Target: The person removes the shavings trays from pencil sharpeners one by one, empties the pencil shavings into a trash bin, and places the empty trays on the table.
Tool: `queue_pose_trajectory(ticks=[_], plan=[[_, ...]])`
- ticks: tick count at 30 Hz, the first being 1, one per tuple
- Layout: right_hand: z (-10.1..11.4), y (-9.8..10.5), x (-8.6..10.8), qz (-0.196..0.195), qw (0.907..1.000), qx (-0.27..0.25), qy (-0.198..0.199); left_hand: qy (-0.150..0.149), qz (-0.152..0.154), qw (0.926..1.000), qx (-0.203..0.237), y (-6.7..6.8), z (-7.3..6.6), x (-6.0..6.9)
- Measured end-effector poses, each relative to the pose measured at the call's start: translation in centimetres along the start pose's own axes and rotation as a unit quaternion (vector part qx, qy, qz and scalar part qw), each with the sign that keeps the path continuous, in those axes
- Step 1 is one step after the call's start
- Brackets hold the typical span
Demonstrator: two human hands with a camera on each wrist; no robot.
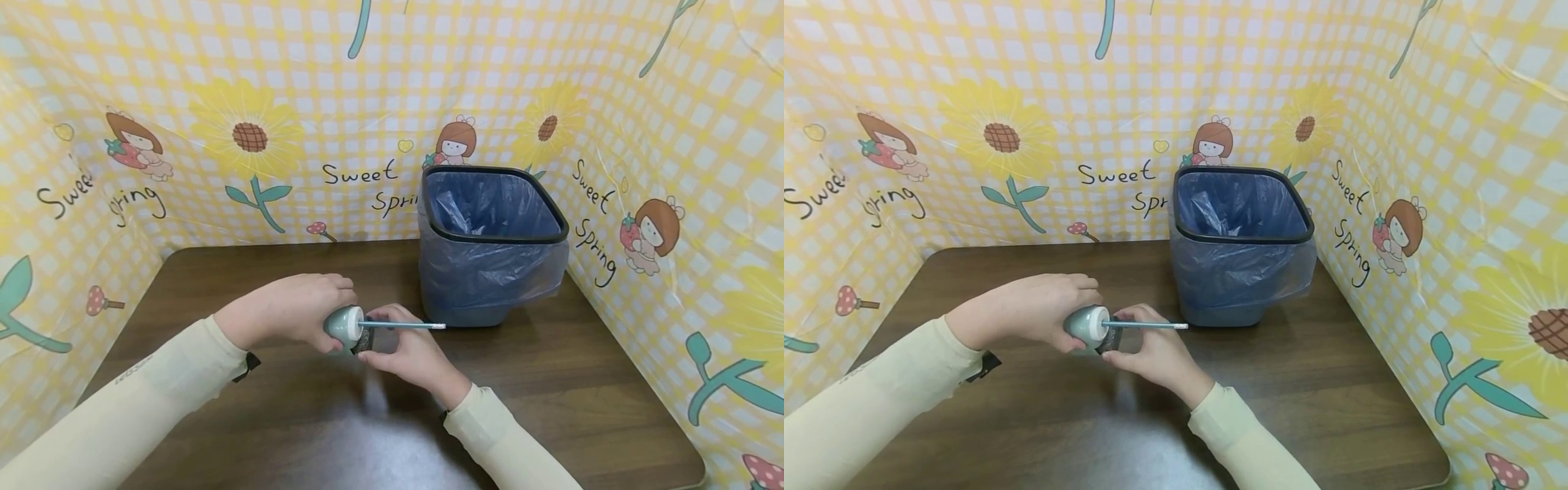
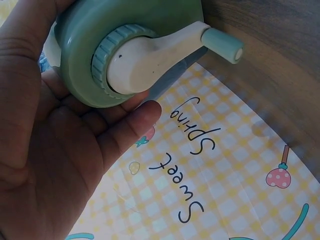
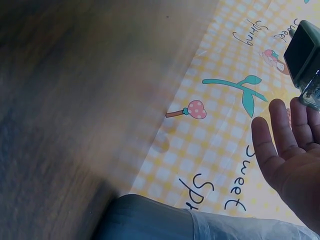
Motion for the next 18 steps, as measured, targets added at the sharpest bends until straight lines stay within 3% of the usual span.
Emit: queue_pose_trajectory(ticks=[18], plan=[[-0.43, 0.21, 0.24, -0.002, 1.0000, 0.000, -0.004, 0.004, 0.001, 1.0000, 0.003, -0.08, 0.18, -0.09]])
Point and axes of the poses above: each hand's wrist, its own x-axis away from the middle knuckle, its own y-axis out of the back of the hand, z = x × y, the point moved 3 cm from there along -x, towards the middle knuckle, and after that the axes turned 1 degree about y, right-handed, at the moved point
